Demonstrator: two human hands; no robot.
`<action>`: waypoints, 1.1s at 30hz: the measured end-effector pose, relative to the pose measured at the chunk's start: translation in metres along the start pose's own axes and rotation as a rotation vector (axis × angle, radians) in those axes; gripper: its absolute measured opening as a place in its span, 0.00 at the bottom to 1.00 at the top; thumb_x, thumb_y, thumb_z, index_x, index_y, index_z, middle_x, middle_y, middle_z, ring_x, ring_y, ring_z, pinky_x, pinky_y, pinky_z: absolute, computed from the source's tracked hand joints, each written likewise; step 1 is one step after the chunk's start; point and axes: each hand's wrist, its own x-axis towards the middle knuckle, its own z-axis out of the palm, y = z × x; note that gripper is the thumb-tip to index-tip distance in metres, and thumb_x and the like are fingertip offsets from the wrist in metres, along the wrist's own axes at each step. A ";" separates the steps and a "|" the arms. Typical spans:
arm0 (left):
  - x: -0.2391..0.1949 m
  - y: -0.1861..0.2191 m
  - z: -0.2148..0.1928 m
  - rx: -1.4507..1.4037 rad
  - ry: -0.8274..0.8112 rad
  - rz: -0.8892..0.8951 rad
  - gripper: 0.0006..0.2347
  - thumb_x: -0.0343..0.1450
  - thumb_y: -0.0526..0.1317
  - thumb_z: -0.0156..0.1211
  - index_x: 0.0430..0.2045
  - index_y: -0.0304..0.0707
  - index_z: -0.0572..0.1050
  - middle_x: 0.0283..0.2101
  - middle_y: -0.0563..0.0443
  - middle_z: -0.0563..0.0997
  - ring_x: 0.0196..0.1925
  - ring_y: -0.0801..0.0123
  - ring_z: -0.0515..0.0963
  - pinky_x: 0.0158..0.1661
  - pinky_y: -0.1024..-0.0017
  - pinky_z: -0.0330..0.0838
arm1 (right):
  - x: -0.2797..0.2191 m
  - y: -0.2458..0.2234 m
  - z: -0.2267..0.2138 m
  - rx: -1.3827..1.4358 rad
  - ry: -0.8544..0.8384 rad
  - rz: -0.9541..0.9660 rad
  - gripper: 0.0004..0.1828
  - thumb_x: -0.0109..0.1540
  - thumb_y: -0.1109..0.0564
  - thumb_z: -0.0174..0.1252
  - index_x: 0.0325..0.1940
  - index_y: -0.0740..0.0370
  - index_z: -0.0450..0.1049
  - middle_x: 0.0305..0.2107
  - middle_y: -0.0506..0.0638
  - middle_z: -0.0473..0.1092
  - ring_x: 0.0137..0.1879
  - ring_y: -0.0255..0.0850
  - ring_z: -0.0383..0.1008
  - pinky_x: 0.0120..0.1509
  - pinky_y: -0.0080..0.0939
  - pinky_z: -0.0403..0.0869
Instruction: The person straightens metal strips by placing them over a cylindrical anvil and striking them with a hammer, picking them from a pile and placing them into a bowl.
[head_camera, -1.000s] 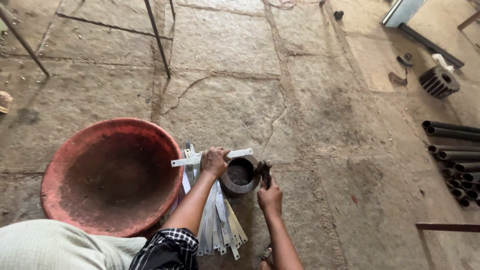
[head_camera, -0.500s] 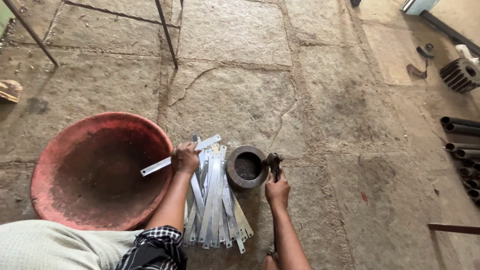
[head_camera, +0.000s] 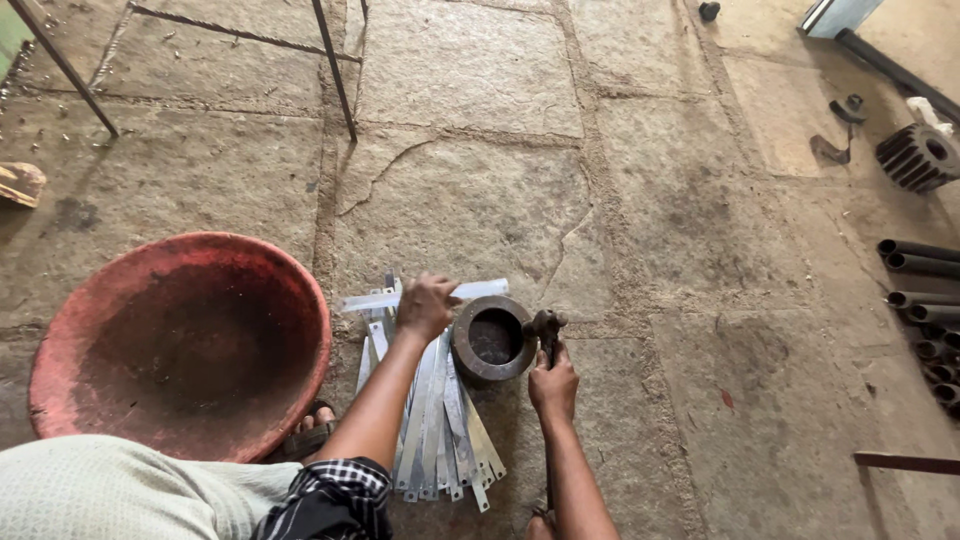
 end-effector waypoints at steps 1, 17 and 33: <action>0.002 0.008 -0.001 0.058 -0.010 0.059 0.11 0.66 0.44 0.69 0.41 0.50 0.84 0.44 0.52 0.84 0.50 0.61 0.80 0.55 0.57 0.70 | 0.000 -0.001 0.000 0.006 0.007 -0.011 0.22 0.65 0.53 0.54 0.63 0.58 0.72 0.46 0.68 0.76 0.55 0.65 0.76 0.56 0.59 0.73; 0.008 -0.015 0.041 -0.059 -0.081 -0.128 0.11 0.63 0.38 0.70 0.39 0.52 0.85 0.44 0.50 0.85 0.49 0.59 0.81 0.53 0.61 0.73 | -0.001 -0.042 -0.004 0.067 0.028 -0.085 0.23 0.64 0.55 0.56 0.64 0.56 0.72 0.41 0.64 0.77 0.46 0.57 0.81 0.49 0.57 0.75; 0.009 -0.009 0.032 -0.115 -0.113 -0.222 0.09 0.63 0.39 0.70 0.36 0.51 0.86 0.41 0.47 0.86 0.46 0.58 0.83 0.51 0.62 0.76 | 0.011 -0.060 0.030 -0.012 0.013 -0.279 0.17 0.67 0.57 0.51 0.59 0.60 0.74 0.26 0.65 0.77 0.32 0.58 0.80 0.36 0.57 0.74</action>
